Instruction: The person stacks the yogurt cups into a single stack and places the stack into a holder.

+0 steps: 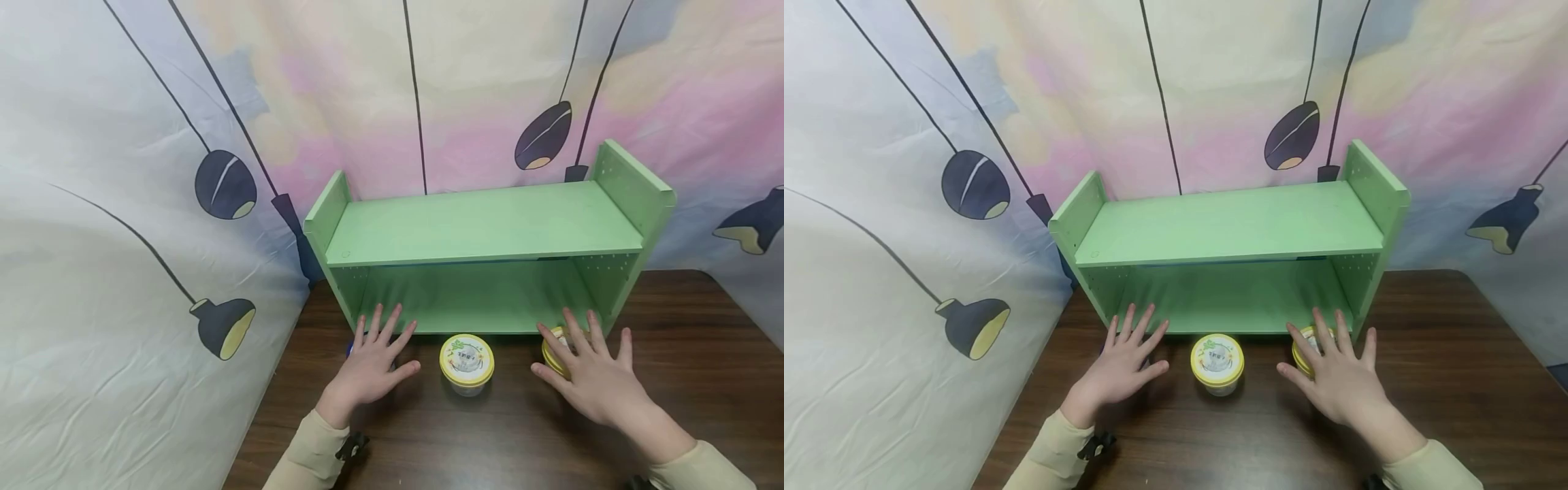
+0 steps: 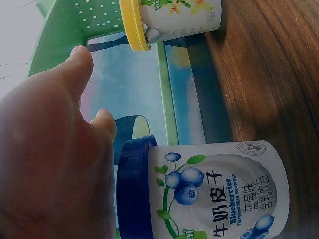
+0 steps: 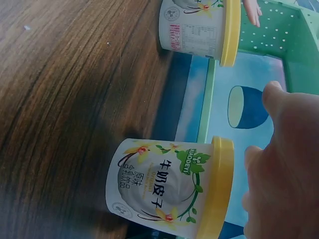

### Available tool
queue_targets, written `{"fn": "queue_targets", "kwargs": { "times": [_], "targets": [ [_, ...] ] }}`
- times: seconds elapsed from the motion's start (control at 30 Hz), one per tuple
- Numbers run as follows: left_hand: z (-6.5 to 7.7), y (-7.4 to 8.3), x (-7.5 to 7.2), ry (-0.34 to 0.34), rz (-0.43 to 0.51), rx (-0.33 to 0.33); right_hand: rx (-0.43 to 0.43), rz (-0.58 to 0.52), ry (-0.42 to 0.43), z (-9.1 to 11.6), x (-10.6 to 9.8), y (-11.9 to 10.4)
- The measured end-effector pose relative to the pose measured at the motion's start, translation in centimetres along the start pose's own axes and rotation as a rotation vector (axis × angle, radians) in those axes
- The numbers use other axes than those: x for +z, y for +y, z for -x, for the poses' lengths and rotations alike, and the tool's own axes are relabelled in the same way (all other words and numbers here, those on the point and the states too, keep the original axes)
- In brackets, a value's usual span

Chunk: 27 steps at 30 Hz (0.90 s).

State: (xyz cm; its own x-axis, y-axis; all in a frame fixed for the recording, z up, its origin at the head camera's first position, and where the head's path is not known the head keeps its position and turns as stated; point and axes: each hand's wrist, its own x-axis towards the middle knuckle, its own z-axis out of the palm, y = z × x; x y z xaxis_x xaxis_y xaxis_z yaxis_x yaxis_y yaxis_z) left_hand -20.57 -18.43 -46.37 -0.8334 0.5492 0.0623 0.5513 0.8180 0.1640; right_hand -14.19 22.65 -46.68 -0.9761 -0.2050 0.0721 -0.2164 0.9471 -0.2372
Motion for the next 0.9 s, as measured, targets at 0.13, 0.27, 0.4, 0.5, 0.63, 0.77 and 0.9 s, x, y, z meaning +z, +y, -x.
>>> {"fn": "queue_targets", "kwargs": {
  "times": [0.13,0.27,0.4,0.5,0.63,0.77,0.9],
  "targets": [
    [0.0,0.1,0.1,0.012,-0.02,0.01,0.005,-0.001,-0.005,0.0,-0.2,0.0],
    [-0.2,0.5,0.3,0.073,0.011,0.069,0.013,-0.018,-0.007,0.0,-0.5,0.1],
    [-0.4,1.4,0.4,0.133,0.142,0.125,0.021,-0.057,-0.011,0.1,-0.9,0.3],
    [-0.5,2.4,0.6,0.155,0.3,0.14,0.018,-0.096,0.007,-0.1,-1.1,0.5],
    [-0.9,3.6,1.3,0.169,0.523,0.132,0.001,-0.181,0.051,-0.4,-1.5,1.1],
    [-1.5,4.2,2.2,0.172,0.658,0.124,-0.043,-0.322,0.065,-0.5,-2.2,1.8],
    [-2.0,4.4,3.0,0.163,0.721,0.089,-0.058,-0.429,0.078,-0.4,-3.1,2.6]
  ]
}}
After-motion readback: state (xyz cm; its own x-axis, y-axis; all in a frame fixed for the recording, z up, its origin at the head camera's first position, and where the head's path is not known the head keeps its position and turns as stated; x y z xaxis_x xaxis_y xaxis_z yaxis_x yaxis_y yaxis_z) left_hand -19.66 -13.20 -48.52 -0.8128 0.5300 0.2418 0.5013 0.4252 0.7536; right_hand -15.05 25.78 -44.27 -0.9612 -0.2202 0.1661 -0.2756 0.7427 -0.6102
